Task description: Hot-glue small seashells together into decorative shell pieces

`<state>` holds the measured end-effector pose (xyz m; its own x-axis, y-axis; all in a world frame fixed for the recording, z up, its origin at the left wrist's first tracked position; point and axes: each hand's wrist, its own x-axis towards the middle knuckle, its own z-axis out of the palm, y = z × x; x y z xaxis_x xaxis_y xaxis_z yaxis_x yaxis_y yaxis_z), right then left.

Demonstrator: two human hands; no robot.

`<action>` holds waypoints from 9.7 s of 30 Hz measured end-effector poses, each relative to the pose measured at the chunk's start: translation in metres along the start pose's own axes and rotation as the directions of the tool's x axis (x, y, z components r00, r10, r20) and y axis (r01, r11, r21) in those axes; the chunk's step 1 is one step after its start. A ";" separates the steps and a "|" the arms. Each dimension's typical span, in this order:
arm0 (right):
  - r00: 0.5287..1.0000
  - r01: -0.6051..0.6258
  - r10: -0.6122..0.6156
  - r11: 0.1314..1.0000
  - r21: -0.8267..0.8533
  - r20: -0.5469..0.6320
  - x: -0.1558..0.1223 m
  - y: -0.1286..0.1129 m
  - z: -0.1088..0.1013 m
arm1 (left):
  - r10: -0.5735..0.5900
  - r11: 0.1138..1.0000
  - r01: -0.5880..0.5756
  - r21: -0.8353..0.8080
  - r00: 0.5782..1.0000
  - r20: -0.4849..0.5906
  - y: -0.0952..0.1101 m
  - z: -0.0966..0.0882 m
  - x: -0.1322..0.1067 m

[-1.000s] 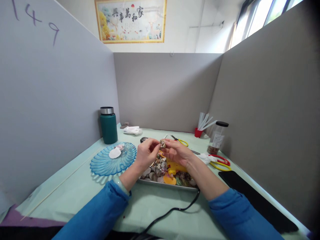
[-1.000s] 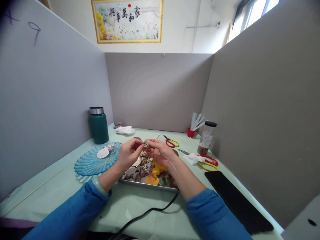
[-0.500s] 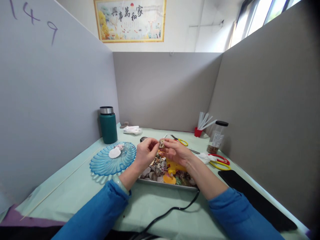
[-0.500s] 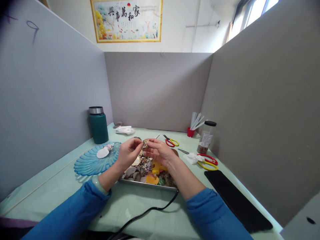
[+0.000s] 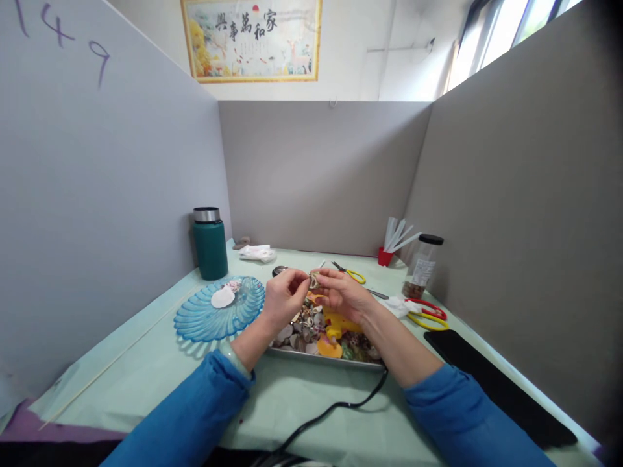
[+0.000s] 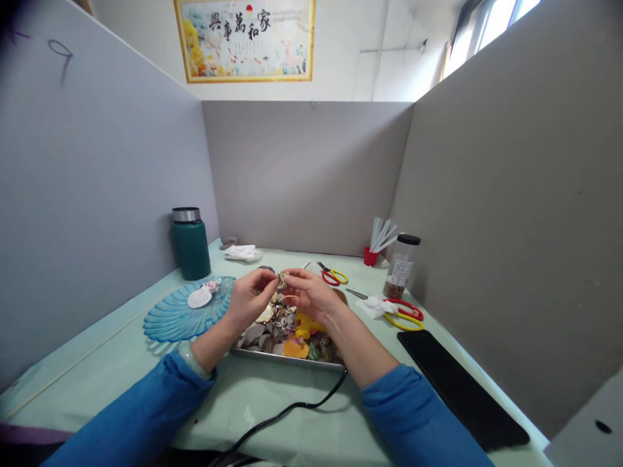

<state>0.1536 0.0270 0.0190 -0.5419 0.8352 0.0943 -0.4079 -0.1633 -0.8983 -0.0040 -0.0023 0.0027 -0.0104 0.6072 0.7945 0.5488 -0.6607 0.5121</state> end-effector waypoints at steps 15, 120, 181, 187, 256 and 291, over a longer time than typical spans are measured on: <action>0.980 0.185 -0.193 0.972 -0.143 -0.047 0.000 0.002 0.003 | -0.072 0.989 0.073 -0.125 0.997 0.007 0.001 0.000 0.000; 0.787 0.428 -0.615 0.486 -0.762 0.049 -0.003 0.009 0.011 | -0.299 0.700 0.379 -0.605 0.925 0.234 -0.002 0.000 0.008; 0.708 0.343 -0.693 0.172 -0.924 0.134 -0.005 0.015 0.009 | -0.346 0.422 0.561 -0.712 0.826 0.446 -0.004 -0.002 0.008; 0.707 0.362 -0.692 0.173 -0.916 0.149 -0.005 0.016 0.008 | -0.370 0.395 0.569 -0.721 0.817 0.443 -0.003 -0.002 0.009; 0.653 0.394 -0.714 0.034 -0.919 0.254 -0.010 0.016 0.012 | -0.361 0.669 0.477 -0.570 0.879 0.312 -0.004 -0.002 0.009; 0.635 0.392 -0.739 0.058 -0.918 0.225 -0.010 0.016 0.010 | -0.389 0.636 0.473 -0.610 0.879 0.276 0.002 -0.002 0.008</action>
<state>0.1446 0.0111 0.0078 -0.2078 0.5333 0.8200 0.4381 0.8003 -0.4095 -0.0047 0.0007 0.0110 0.0078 0.9123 0.4094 -0.1655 -0.4025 0.9003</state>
